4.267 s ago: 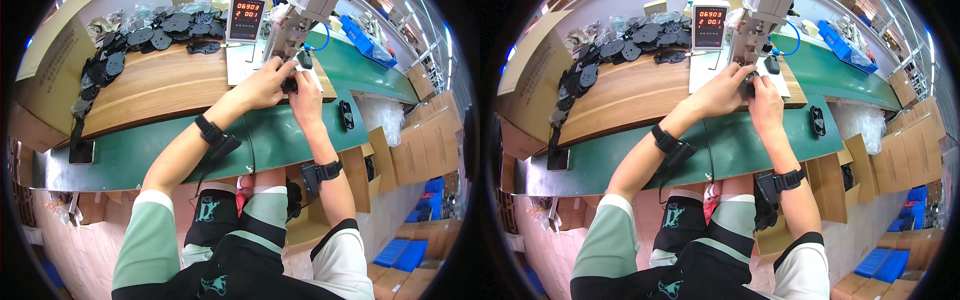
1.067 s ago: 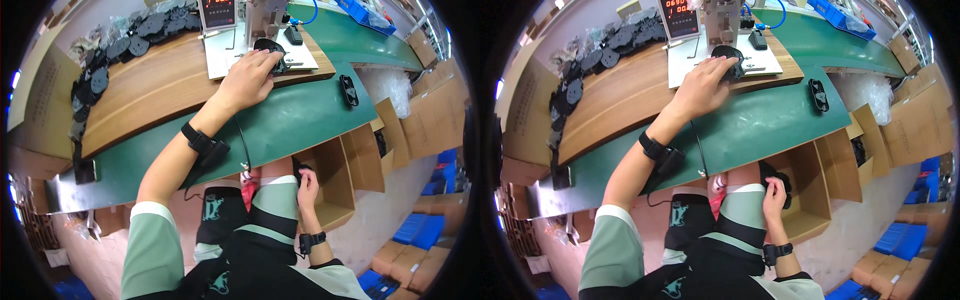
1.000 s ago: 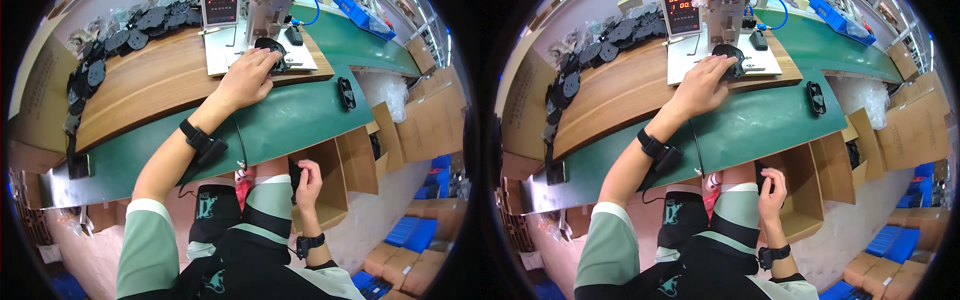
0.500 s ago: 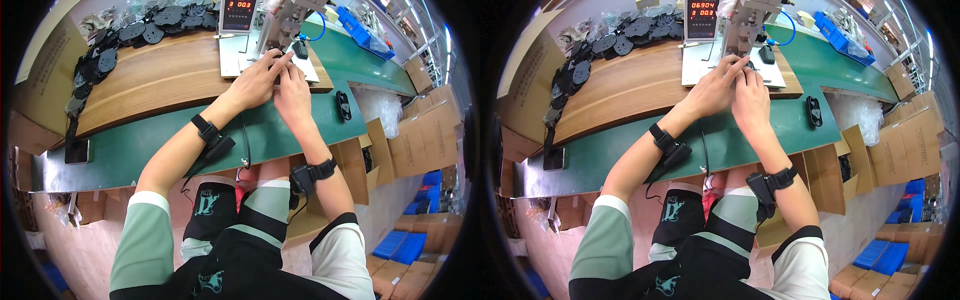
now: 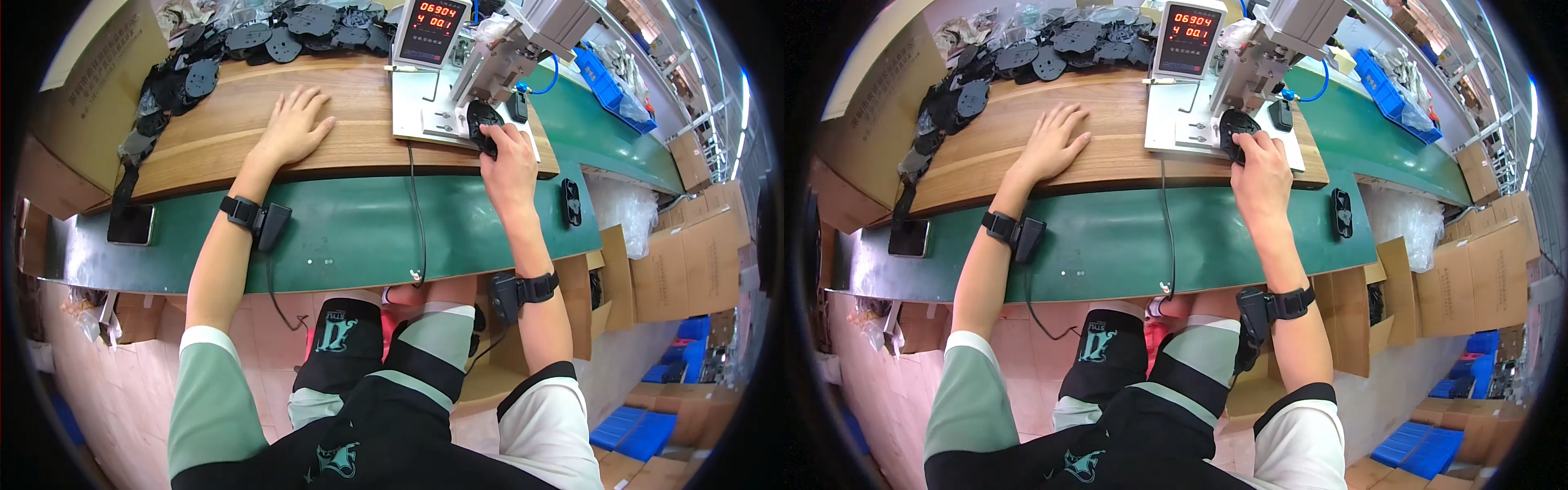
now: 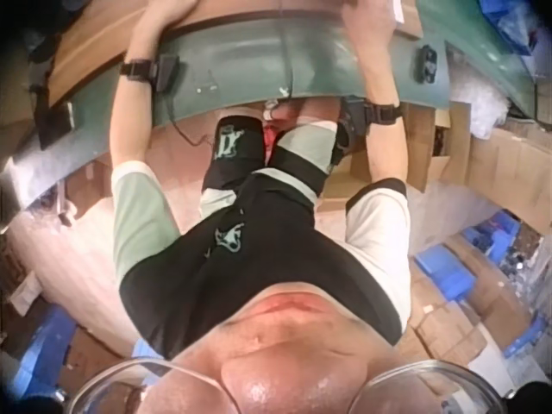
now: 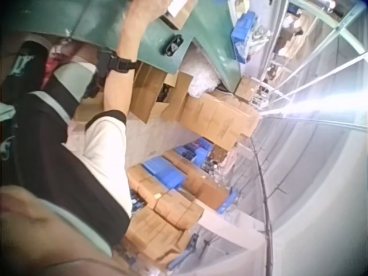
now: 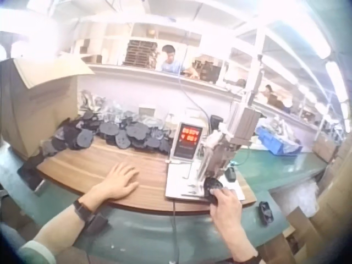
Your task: Assembling plastic components using a machine press at a factory workbench.
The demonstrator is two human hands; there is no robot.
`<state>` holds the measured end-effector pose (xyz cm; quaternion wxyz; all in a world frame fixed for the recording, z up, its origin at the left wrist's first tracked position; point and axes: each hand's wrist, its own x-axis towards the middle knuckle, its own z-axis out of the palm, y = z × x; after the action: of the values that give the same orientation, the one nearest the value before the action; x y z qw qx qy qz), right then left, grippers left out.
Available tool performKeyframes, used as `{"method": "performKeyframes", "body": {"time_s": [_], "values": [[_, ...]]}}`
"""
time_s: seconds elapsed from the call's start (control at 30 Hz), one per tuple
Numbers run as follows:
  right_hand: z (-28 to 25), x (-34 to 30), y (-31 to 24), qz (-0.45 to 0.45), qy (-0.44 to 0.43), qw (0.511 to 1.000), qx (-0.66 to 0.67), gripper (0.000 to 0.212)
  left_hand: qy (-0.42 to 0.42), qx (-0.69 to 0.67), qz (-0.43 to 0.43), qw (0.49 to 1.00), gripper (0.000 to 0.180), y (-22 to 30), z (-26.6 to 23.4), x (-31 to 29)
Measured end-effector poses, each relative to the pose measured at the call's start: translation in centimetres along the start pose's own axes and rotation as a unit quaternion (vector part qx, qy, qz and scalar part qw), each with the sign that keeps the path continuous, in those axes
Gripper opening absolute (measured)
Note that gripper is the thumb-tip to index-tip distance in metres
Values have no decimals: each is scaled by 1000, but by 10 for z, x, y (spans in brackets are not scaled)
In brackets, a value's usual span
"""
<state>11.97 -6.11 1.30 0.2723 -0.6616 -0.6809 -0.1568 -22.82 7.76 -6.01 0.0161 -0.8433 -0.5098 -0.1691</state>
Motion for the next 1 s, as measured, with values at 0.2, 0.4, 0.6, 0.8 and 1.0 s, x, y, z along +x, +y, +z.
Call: {"method": "performKeyframes", "body": {"time_s": [0.2, 0.4, 0.6, 0.8, 1.0], "values": [[-2, 0, -1, -22, 7, 1000, 3, 35, -13, -7, -10, 1000, 56, 10, -7, -4], [0, -1, -8, -17, 7, 1000, 0, 34, -5, -32, -6, 999, 59, 8, -4, -7], [0, -3, -9, -8, 2, 1000, 2, 36, -19, -24, -8, 999, 60, 8, -9, -8], [-3, -1, 4, -18, 1, 1000, 5, 35, -23, -32, -9, 999, 59, 16, -8, -6], [-29, 0, 6, 47, 60, 978, 194, 34, -21, -34, -16, 999, 59, 10, -10, -10]]}}
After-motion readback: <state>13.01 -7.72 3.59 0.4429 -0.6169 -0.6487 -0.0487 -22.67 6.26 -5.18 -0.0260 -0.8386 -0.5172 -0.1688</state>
